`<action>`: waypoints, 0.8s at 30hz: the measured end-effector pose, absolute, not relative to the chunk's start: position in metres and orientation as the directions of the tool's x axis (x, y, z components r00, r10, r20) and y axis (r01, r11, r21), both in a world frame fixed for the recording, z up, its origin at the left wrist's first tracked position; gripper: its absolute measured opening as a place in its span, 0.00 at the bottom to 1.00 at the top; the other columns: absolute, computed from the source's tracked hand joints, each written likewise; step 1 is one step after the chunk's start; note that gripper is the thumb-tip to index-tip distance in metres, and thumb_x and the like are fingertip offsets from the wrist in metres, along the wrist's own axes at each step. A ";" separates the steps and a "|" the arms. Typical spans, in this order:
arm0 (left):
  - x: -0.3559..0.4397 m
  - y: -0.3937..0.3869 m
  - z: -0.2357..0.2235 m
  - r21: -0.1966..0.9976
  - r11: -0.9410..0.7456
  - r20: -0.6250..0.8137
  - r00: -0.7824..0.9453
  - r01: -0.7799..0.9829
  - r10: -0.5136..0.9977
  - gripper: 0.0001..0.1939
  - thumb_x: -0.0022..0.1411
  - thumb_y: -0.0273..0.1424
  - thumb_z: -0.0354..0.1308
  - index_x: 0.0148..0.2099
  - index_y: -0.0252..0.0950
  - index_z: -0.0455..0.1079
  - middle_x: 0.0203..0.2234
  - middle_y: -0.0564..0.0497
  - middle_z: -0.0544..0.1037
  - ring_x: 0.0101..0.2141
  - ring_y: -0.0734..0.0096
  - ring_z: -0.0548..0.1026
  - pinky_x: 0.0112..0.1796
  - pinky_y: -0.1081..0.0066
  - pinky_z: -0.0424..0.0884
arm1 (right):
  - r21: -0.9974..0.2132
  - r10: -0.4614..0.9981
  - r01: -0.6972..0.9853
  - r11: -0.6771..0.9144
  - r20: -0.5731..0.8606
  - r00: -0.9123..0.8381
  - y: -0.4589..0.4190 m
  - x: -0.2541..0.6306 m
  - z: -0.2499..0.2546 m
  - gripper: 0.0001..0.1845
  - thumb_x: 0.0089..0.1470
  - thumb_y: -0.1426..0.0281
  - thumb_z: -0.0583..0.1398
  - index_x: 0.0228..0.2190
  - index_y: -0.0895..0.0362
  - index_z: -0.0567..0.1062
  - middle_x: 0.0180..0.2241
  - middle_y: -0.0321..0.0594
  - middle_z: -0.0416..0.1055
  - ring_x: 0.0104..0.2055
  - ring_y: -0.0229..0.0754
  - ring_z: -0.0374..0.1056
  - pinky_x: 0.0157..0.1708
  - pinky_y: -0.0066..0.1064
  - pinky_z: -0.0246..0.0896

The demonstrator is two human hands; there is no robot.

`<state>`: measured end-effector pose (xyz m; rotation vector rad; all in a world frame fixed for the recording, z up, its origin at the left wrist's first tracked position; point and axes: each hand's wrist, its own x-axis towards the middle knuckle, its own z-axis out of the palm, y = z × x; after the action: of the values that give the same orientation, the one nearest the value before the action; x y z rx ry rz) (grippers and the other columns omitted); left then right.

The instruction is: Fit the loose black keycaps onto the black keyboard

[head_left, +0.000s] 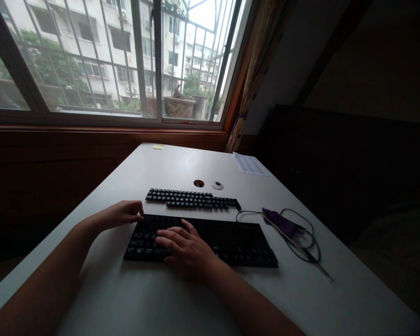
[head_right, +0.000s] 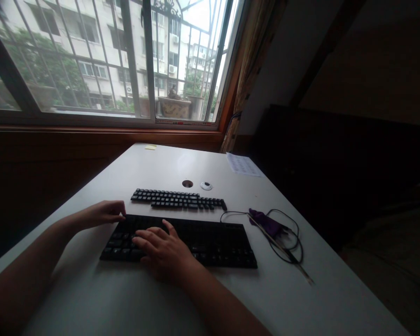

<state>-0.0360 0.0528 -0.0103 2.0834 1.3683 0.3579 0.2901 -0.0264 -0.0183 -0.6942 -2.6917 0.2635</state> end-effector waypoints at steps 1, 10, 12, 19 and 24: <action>-0.036 0.053 -0.010 0.621 -0.276 -0.106 0.427 0.734 0.898 0.20 0.61 0.49 0.59 0.40 0.36 0.72 0.26 0.54 0.69 0.28 0.70 0.65 0.29 0.73 0.59 | -0.256 0.498 0.436 0.863 0.286 -0.818 -0.026 0.290 -0.019 0.29 0.67 0.62 0.57 0.66 0.47 0.56 0.68 0.37 0.60 0.69 0.42 0.52 0.71 0.49 0.26; -0.036 0.052 -0.011 0.610 -0.318 -0.059 0.442 0.725 0.895 0.19 0.62 0.48 0.58 0.39 0.36 0.72 0.24 0.54 0.68 0.27 0.71 0.63 0.28 0.73 0.58 | -0.255 0.497 0.435 0.864 0.284 -0.820 -0.027 0.289 -0.019 0.29 0.67 0.63 0.57 0.66 0.47 0.56 0.66 0.37 0.62 0.70 0.42 0.49 0.71 0.50 0.24; -0.036 0.052 -0.012 0.610 -0.321 -0.056 0.444 0.724 0.894 0.18 0.62 0.48 0.58 0.38 0.36 0.72 0.24 0.54 0.68 0.27 0.71 0.63 0.28 0.73 0.58 | -0.249 0.494 0.435 0.865 0.284 -0.822 -0.027 0.289 -0.018 0.28 0.68 0.63 0.56 0.66 0.46 0.57 0.67 0.37 0.61 0.70 0.42 0.49 0.71 0.51 0.24; -0.037 0.053 -0.014 0.616 -0.329 -0.043 0.448 0.715 0.893 0.19 0.63 0.48 0.58 0.38 0.36 0.71 0.25 0.54 0.69 0.28 0.70 0.65 0.29 0.72 0.59 | -0.239 0.507 0.452 0.859 0.286 -0.813 -0.028 0.289 -0.015 0.29 0.67 0.65 0.57 0.66 0.47 0.57 0.67 0.38 0.61 0.69 0.42 0.51 0.72 0.51 0.25; -0.036 0.052 -0.012 0.633 -0.326 -0.044 0.453 0.702 0.891 0.20 0.62 0.49 0.58 0.37 0.35 0.70 0.26 0.54 0.70 0.28 0.70 0.65 0.29 0.72 0.60 | -0.189 0.499 0.462 0.866 0.310 -0.809 -0.026 0.290 -0.014 0.22 0.66 0.62 0.58 0.60 0.47 0.67 0.67 0.39 0.60 0.69 0.46 0.51 0.71 0.50 0.35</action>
<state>-0.0355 0.0518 -0.0119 2.1225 1.3251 0.4206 0.2896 -0.0265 -0.0137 -0.7162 -2.6876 0.1485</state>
